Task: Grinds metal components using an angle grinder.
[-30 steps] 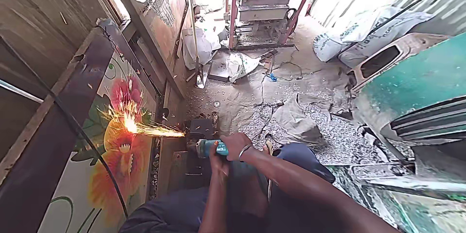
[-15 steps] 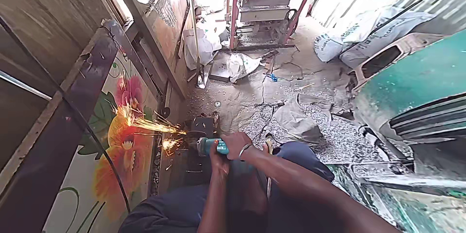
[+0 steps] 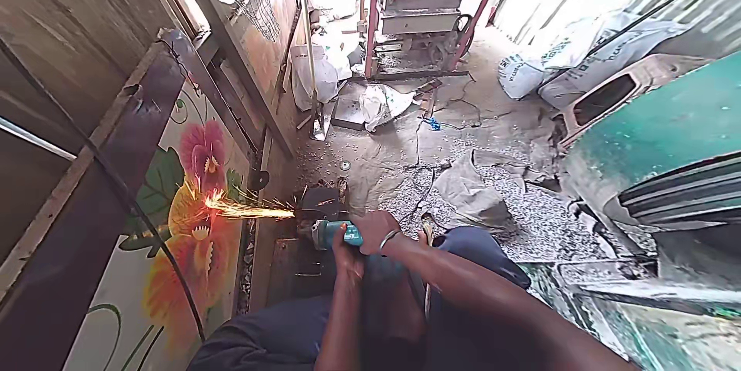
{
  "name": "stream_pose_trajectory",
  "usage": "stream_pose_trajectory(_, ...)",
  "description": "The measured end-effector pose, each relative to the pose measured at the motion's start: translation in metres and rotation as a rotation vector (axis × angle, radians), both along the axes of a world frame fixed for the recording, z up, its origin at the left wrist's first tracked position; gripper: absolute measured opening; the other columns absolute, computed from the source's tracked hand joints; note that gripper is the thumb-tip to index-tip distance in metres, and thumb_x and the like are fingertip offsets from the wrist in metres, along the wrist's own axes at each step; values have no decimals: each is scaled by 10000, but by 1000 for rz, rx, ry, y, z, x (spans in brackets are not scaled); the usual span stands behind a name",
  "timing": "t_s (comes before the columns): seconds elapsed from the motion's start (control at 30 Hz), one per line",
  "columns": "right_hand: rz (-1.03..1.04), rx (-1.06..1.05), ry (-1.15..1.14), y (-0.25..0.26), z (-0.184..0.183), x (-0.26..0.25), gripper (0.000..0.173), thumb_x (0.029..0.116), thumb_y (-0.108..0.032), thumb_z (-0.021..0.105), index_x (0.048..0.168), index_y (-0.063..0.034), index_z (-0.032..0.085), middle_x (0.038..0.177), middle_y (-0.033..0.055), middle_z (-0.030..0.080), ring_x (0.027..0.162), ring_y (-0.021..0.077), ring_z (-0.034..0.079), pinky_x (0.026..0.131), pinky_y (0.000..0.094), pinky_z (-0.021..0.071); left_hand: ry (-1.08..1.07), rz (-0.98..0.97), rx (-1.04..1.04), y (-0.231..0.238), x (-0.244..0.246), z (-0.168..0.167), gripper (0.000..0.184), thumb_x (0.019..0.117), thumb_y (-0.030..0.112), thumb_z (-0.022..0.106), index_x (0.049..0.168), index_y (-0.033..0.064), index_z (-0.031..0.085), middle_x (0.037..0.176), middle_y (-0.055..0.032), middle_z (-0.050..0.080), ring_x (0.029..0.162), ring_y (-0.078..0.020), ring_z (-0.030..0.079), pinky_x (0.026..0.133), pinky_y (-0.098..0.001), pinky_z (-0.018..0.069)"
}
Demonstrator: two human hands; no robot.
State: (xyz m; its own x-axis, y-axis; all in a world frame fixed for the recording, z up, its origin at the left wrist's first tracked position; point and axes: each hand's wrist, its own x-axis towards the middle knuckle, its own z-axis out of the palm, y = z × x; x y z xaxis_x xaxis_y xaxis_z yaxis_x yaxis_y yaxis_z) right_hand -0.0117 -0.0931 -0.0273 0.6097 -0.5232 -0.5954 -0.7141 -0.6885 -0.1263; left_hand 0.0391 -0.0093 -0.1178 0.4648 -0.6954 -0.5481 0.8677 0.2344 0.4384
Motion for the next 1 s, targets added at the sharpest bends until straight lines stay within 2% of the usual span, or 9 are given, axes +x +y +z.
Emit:
stream_pose_trajectory(0.2,3,-1,7,2,3,-3,681,739,-339,815,1356,-171,579,1112,212,702,1008,437,684,794,644,532,1,-5,0,2,-1,3,261,1030,270,411,1049,72,580,883,-91,688,805,-194,698,715,-395,603)
stream_pose_trajectory(0.5,-3,-1,2,0,4,0,660,736,-329,819,1333,-171,587,1082,210,709,984,436,691,782,644,535,13,0,2,0,0,4,245,1020,266,420,1026,75,573,860,-95,686,779,-198,700,691,-401,605)
stream_pose_trajectory(1.0,-5,-2,1,4,4,-4,698,729,-327,820,1367,-167,587,1122,229,701,1018,454,681,800,667,530,20,-2,-2,3,-3,5,254,1022,278,419,1028,81,578,862,-84,688,778,-194,697,692,-398,603)
